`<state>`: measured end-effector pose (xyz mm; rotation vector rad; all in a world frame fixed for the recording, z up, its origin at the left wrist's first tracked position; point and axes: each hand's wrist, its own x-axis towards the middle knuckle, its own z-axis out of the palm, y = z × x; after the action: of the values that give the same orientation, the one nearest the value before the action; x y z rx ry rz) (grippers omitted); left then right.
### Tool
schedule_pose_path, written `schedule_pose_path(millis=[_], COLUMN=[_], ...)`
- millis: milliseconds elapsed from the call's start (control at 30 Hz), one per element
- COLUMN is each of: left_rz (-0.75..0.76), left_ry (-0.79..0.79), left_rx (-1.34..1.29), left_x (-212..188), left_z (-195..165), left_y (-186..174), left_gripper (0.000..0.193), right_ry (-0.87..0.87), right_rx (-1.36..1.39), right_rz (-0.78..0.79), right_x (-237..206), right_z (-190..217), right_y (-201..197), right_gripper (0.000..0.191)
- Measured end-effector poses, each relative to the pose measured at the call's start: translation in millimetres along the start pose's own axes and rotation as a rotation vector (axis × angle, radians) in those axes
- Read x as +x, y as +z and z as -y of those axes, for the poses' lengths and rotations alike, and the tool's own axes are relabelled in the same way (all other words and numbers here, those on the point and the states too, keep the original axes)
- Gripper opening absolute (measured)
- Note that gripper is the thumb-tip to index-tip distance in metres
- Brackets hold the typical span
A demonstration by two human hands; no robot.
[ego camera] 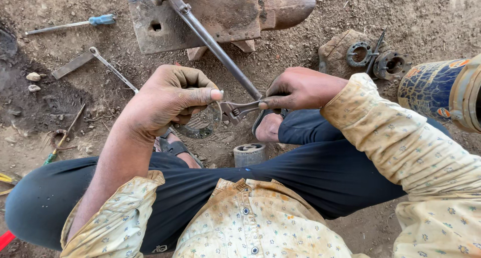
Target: The person sits on the ground repairing a metal clamp-style puller tool. They apply grease to the threaded screw with a screwdriver, then use an adjustable wrench to turn the nut and threads, repositioning the tool by hand and working the screw back and forth.
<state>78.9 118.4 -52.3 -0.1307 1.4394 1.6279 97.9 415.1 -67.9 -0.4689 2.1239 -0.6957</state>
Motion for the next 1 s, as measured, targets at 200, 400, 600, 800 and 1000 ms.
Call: schedule_pose_path(millis=[200, 400, 600, 800, 1000], left_rz=[0.005, -0.135, -0.404, -0.631, -0.62], left_ry=[-0.086, 0.133, 0.204, 0.588, 0.785], left_rx=[0.06, -0.077, -0.196, -0.753, -0.811], left_x=[8.2, 17.9, 24.8, 31.2, 31.6], left_z=[13.2, 28.5, 41.7, 26.5, 10.4], left_y=[6.4, 19.4, 6.2, 1.4, 14.4], left_gripper=[0.018, 0.021, 0.033, 0.041, 0.046], right_ry=[-0.077, -0.13, -0.021, -0.025, 0.155], right_rx=[-0.058, -0.027, 0.266, 1.465, 1.765], right_rz=[0.056, 0.058, -0.089, -0.383, -0.905], right_x=[5.1, 12.2, 18.5, 54.4, 119.3], right_z=[-6.2, -18.0, -57.3, 8.6, 144.4], right_y=[7.5, 24.7, 65.2, 139.1, 189.6], right_gripper=[0.04, 0.042, 0.039, 0.025, 0.02])
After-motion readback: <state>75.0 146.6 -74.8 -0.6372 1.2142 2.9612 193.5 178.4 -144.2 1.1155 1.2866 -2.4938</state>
